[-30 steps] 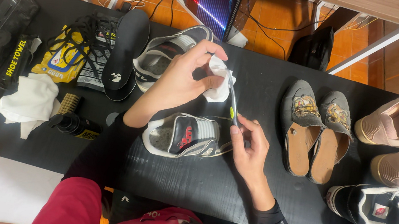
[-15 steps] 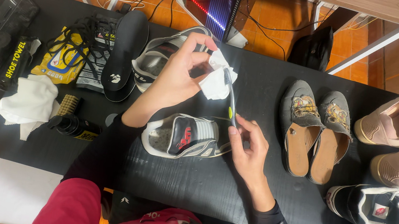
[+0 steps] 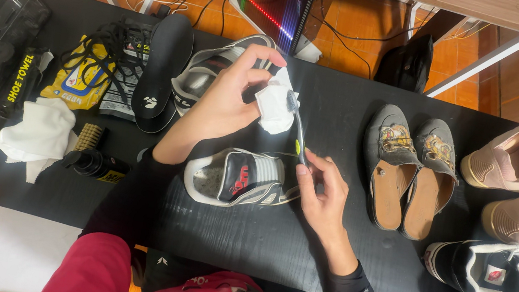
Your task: The person cleans a shoe using a brush and a cloth, then wipes the sole.
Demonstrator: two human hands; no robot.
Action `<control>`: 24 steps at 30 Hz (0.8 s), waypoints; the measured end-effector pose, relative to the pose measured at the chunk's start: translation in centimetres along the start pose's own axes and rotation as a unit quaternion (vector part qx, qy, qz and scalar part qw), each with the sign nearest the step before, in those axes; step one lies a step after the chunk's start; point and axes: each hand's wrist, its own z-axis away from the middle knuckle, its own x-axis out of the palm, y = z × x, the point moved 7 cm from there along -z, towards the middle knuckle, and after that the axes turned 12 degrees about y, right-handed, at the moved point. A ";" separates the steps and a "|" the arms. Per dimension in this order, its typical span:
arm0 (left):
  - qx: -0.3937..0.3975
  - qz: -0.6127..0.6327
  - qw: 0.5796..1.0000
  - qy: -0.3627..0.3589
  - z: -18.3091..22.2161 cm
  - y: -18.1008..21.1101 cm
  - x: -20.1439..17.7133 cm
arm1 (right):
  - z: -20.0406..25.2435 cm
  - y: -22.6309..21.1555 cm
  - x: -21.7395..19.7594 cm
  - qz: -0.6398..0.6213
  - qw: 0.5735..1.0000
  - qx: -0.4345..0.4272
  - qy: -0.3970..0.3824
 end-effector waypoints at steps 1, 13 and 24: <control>-0.021 -0.007 1.000 0.004 0.0 -0.2 -0.1 | -0.1 -0.1 0.0 0.005 1.000 -0.003 0.001; -0.023 -0.020 1.000 0.004 0.0 -0.3 0.0 | -0.4 -1.3 0.2 0.044 0.998 -0.048 -0.004; -0.018 -0.049 0.998 0.022 0.4 0.3 0.3 | -0.5 -1.9 0.5 0.064 0.995 -0.072 -0.007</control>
